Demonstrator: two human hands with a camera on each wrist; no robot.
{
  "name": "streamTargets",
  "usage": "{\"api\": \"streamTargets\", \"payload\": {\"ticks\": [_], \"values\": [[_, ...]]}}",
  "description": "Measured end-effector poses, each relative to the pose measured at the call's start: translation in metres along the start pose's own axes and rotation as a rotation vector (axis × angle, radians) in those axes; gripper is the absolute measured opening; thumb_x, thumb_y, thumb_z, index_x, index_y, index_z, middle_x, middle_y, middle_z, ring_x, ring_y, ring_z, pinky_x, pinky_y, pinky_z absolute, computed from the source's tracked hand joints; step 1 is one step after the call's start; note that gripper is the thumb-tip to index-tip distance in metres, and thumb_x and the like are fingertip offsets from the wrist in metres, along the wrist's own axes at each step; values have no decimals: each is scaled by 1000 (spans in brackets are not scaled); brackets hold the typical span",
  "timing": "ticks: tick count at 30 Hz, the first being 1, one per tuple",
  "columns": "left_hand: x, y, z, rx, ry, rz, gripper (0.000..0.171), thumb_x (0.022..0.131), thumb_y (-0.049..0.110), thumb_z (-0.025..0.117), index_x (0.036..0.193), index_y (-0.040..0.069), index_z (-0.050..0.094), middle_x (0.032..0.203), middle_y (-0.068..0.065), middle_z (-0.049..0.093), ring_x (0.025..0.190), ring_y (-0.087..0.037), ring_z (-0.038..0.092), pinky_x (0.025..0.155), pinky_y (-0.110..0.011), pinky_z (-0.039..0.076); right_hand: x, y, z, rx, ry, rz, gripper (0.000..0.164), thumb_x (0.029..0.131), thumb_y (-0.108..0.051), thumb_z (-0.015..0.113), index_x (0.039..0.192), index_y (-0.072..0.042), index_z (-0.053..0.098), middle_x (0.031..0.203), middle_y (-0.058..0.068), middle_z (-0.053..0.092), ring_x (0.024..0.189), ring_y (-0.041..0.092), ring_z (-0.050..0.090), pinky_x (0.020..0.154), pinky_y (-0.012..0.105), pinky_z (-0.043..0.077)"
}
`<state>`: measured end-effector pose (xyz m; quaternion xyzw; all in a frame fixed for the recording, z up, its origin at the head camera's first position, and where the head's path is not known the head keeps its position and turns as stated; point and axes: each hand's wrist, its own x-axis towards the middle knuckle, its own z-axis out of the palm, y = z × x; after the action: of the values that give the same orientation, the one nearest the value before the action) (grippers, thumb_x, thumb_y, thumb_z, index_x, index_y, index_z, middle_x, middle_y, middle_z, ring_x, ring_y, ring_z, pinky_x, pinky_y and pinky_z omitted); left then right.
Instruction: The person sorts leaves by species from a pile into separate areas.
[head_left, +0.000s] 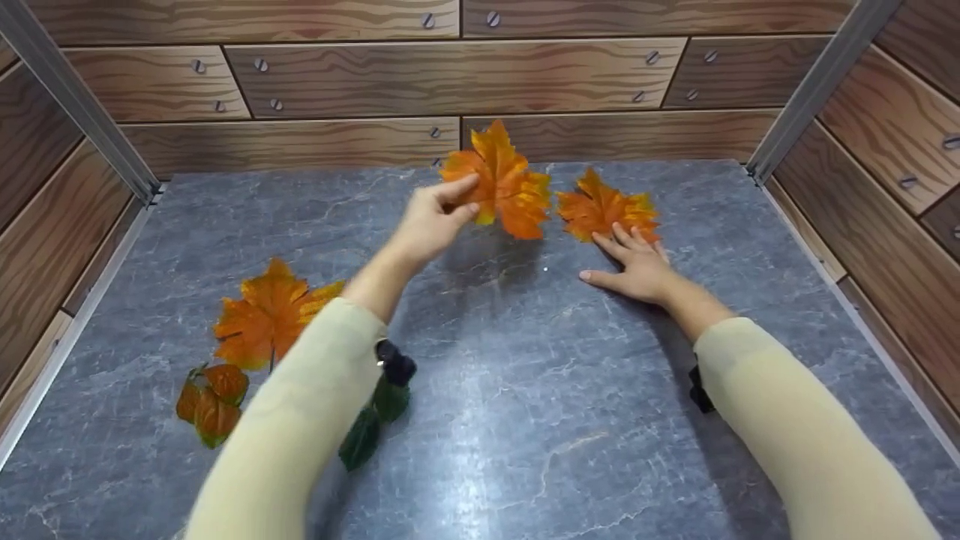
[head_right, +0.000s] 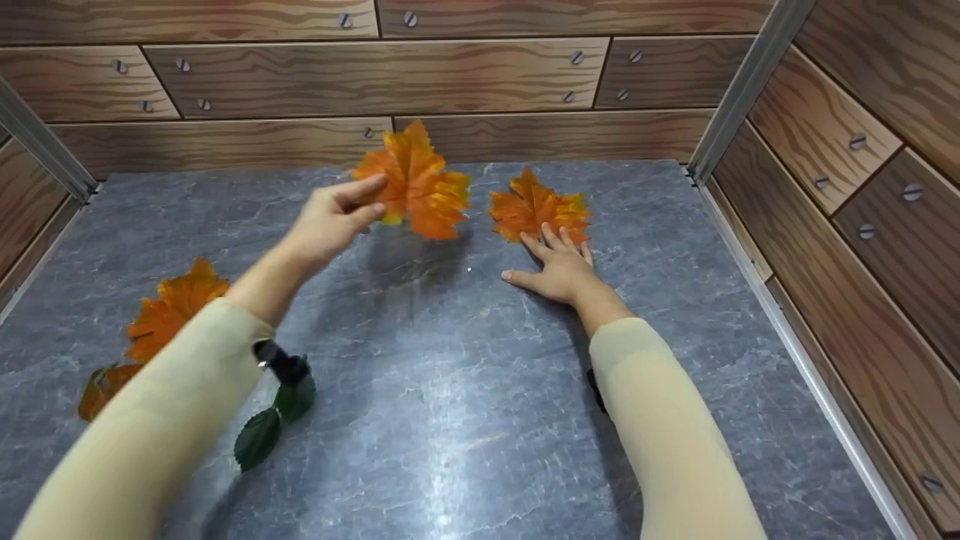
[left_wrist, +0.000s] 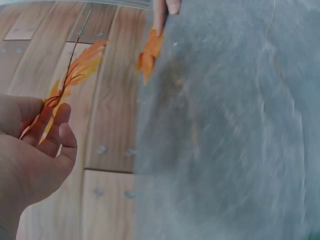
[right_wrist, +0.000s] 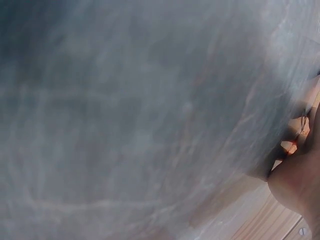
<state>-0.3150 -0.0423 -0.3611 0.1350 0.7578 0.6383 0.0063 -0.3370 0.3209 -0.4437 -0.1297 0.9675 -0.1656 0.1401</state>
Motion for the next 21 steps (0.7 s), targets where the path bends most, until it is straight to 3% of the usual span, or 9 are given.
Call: {"api": "streamTargets", "payload": {"ticks": [6, 11, 17, 21], "values": [[17, -27, 21, 20, 16, -50, 52, 104, -1, 63, 154, 2, 52, 158, -15, 52, 127, -24, 61, 99, -28, 54, 1, -1, 2, -4, -2, 5, 100, 97, -81, 49, 172, -23, 17, 177, 15, -5, 160, 43, -12, 121, 71, -13], [26, -44, 30, -60, 17, -136, 54, 106, -1, 60, 158, 3, 47, 160, -16, 50, 134, -24, 58, 106, -31, 50, -1, -2, 1, -12, 11, 0, 99, 98, -80, 49, 172, -22, 17, 177, 17, -4, 160, 44, -12, 121, 70, -12], [30, -64, 36, -131, -8, -246, 60, 107, 4, 60, 164, 10, 41, 168, -9, 39, 125, -20, 57, 96, -48, 52, -1, -1, 1, 2, 11, 4, 100, 97, -80, 50, 172, -23, 17, 177, 15, -5, 160, 43, -12, 121, 70, -13], [31, -72, 38, -113, -39, -287, 62, 108, 5, 60, 166, 10, 38, 172, -7, 33, 124, -21, 57, 92, -41, 53, -1, -3, 1, 5, 11, 2, 99, 98, -79, 50, 172, -23, 17, 177, 16, -5, 160, 43, -12, 121, 70, -13]]}}
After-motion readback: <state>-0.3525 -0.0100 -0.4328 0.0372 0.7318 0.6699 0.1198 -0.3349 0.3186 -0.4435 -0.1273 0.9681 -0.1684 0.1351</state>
